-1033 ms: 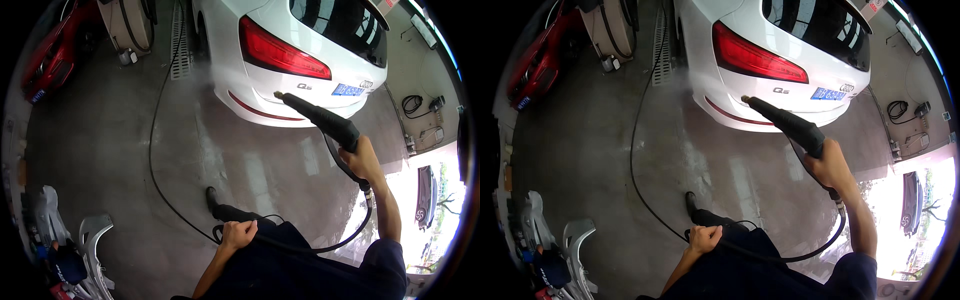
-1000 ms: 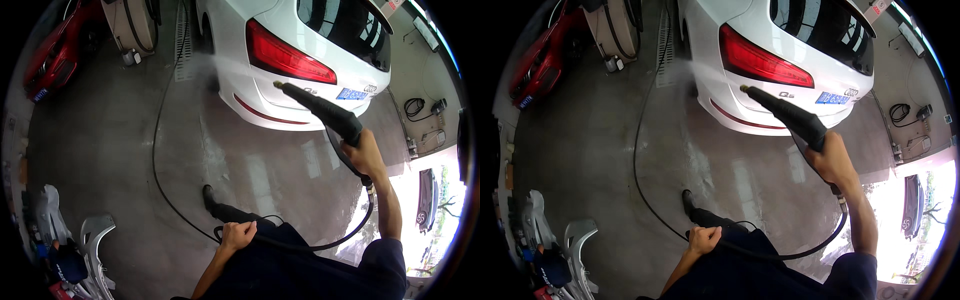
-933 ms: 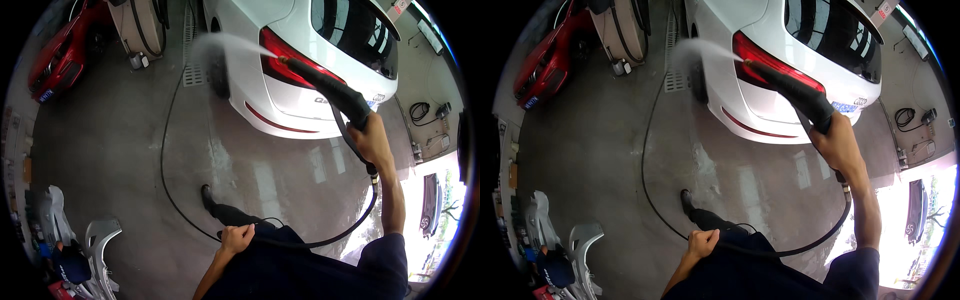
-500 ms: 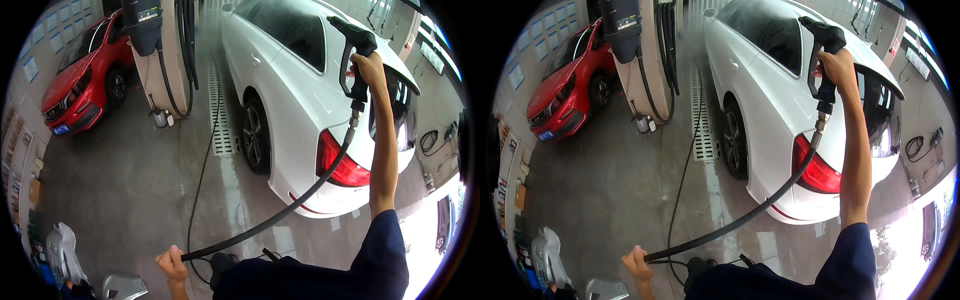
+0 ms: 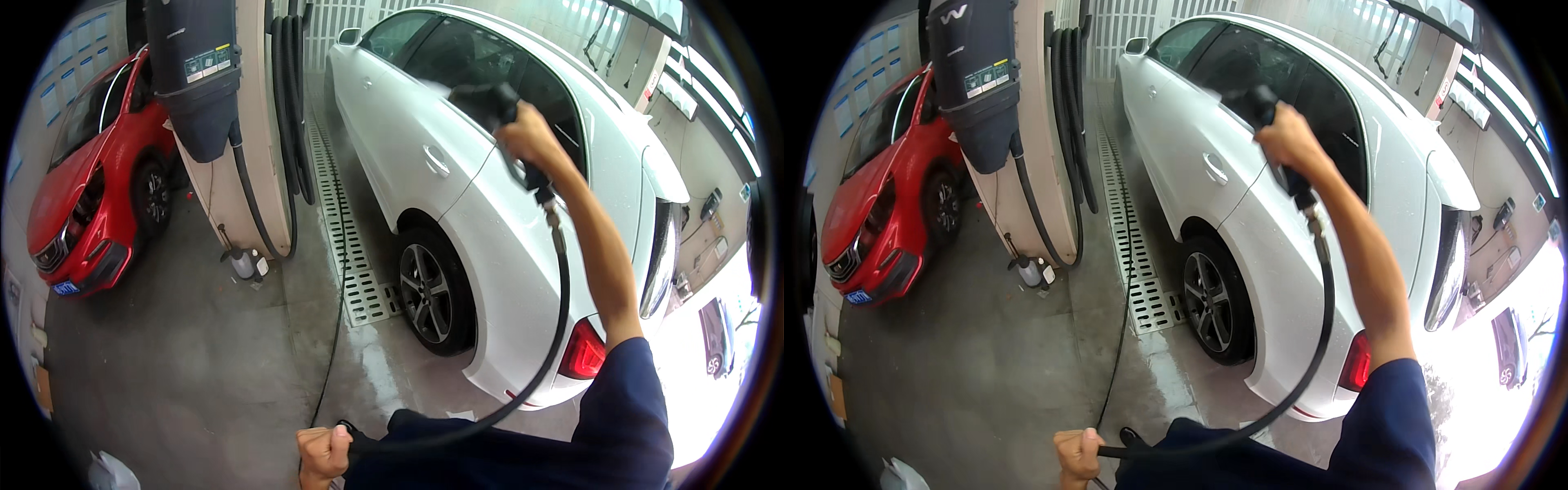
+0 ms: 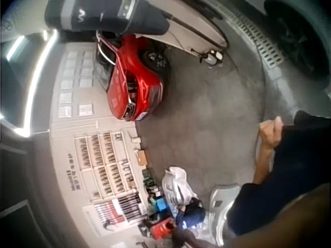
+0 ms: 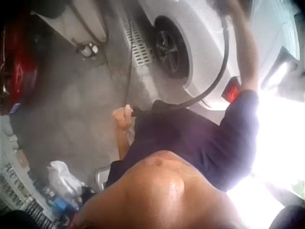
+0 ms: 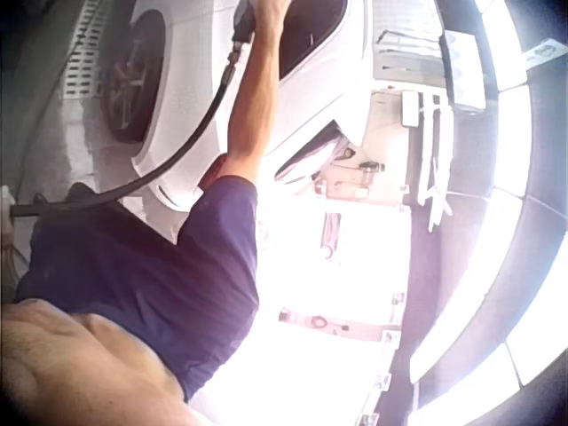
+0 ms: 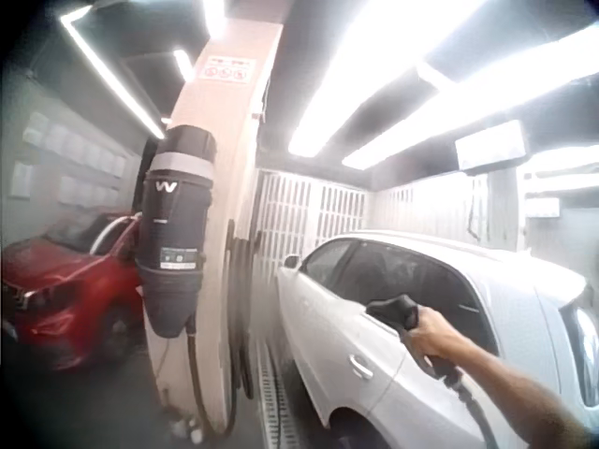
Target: The person washes a white SUV in a garage using a high-pressure water hose. They systematically spray the vehicle's exterior, including the rear, sides, wheels, and front, and also rinse the interior door jambs after opening the doors. The person moves around the vehicle to ensure full coverage.
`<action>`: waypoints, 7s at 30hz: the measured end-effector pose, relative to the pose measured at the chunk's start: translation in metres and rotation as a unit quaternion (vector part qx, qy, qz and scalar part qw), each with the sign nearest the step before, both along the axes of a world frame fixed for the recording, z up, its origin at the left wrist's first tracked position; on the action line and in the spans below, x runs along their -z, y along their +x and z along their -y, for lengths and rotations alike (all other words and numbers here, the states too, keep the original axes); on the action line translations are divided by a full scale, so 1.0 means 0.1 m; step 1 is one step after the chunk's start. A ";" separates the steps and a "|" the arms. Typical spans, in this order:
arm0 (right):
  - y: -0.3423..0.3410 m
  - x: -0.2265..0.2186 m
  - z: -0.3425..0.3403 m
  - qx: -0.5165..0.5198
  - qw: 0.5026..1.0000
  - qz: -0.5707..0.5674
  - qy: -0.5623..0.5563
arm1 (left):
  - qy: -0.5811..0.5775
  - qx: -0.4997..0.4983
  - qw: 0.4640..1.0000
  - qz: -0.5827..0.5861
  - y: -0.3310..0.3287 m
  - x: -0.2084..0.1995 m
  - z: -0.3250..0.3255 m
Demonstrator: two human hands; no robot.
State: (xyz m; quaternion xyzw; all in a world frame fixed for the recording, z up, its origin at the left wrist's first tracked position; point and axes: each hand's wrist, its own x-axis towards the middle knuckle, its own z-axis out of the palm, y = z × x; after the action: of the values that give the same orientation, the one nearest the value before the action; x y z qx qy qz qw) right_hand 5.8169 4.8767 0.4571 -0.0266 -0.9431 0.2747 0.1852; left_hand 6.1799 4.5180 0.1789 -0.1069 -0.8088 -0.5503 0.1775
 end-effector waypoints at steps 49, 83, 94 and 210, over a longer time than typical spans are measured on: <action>-0.45 4.74 1.45 0.295 0.813 0.248 -0.437 | -0.465 0.447 0.738 -0.199 -8.79 0.95 -1.51; -0.77 3.99 -0.06 0.095 0.870 0.262 -0.408 | -0.434 0.293 0.852 -0.007 -8.58 1.07 -0.30; -0.58 5.02 -0.03 0.208 0.839 0.294 -0.408 | -0.386 0.330 0.848 -0.154 -8.38 1.33 -1.73; -10.52 4.44 1.00 0.091 0.881 0.385 -0.261 | 0.029 -0.435 0.805 -0.404 -17.56 -0.83 1.55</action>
State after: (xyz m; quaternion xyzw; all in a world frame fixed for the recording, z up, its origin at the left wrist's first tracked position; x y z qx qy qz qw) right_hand 4.7648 4.7768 0.0133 -0.2635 -0.8277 0.4611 -0.1816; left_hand 4.4236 4.3627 0.2615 0.0484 -0.6097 -0.3458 0.7116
